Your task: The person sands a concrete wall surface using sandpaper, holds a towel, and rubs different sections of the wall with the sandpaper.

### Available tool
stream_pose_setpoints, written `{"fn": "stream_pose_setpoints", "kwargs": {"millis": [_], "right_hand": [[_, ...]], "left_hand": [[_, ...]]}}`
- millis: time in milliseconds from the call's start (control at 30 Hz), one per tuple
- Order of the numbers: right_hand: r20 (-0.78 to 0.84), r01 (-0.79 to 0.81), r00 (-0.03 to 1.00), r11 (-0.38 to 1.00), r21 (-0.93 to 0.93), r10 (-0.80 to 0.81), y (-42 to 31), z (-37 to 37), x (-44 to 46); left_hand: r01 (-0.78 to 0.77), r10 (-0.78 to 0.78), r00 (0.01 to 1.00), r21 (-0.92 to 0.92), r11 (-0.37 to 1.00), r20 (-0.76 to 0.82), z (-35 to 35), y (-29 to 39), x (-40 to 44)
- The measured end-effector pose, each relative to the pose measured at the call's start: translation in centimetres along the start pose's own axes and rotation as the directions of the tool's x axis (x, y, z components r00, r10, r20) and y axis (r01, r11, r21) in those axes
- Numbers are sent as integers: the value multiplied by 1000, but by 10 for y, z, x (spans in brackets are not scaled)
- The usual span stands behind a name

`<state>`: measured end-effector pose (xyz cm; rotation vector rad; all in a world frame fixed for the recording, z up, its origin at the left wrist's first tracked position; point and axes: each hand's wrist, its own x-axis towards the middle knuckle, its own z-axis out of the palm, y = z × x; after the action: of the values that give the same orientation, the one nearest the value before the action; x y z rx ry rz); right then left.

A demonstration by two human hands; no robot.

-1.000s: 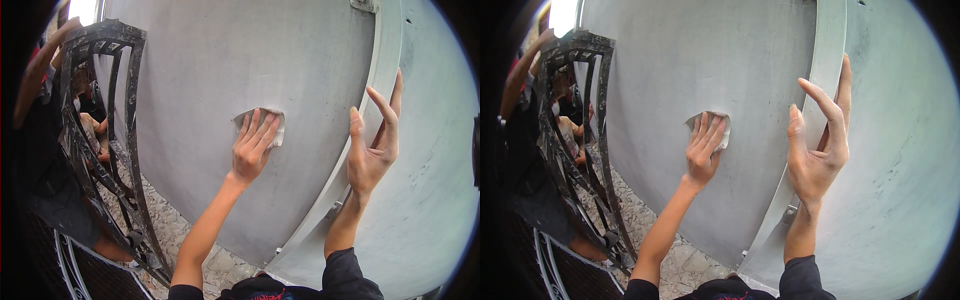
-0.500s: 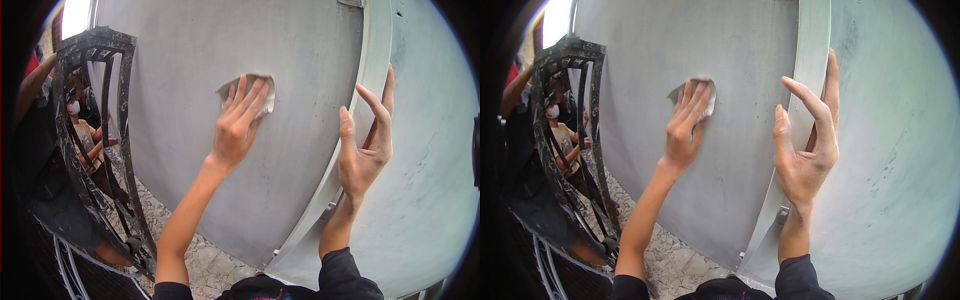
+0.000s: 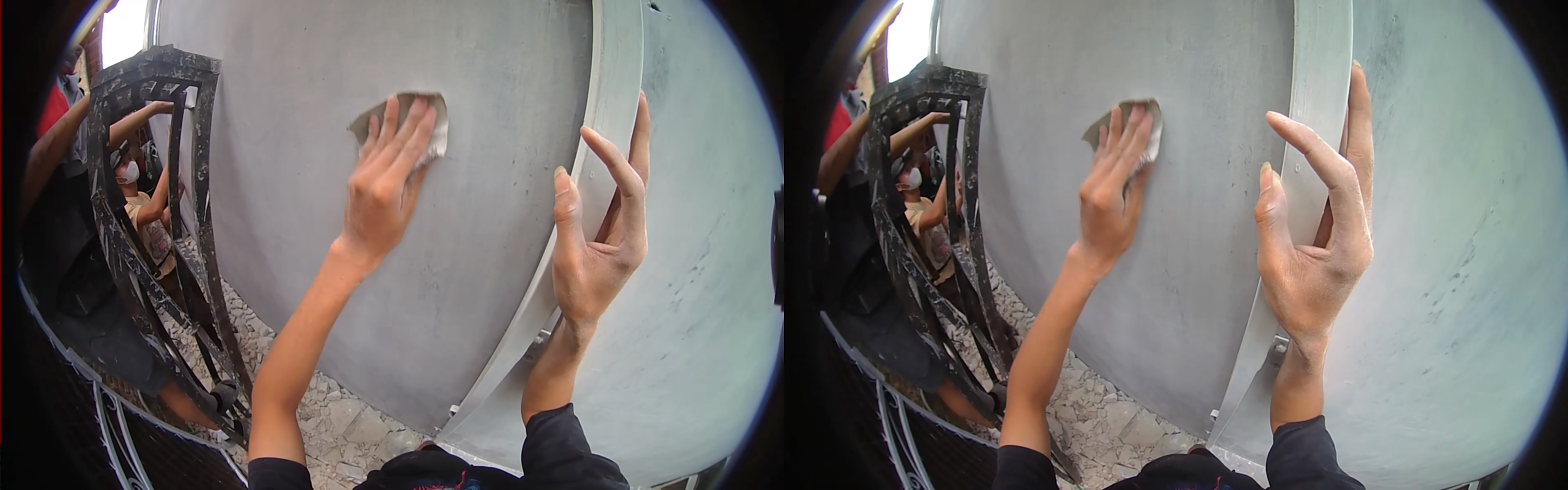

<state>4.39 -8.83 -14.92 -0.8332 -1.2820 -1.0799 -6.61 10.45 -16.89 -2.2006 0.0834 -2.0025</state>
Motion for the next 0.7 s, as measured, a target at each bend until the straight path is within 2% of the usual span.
{"fn": "stream_pose_setpoints", "kwargs": {"millis": [133,233,300,433,533,633,700], "right_hand": [[16,17,1000,999,-35,-16,0,-2,0],[12,29,1000,998,-55,-28,0,-1,0],[6,19,1000,999,-26,-19,0,0,1],[-4,33,999,999,-23,-34,0,0,2],[5,51,999,997,-51,-51,3,-1,1],[-8,70,997,997,-39,-70,6,-1,0],[-2,77,997,996,-38,-77,6,-2,1]], "left_hand": [[-6,10,995,-40,999,95,14,23,-128],[-47,53,992,-55,997,110,13,17,-135],[-49,53,997,-65,997,58,13,12,-81],[-162,162,987,-88,983,-6,2,-6,41],[-144,140,989,-66,987,-55,7,-5,47],[-68,63,997,-130,989,-43,18,11,-29],[-13,19,999,-135,991,44,23,25,-117]]}}
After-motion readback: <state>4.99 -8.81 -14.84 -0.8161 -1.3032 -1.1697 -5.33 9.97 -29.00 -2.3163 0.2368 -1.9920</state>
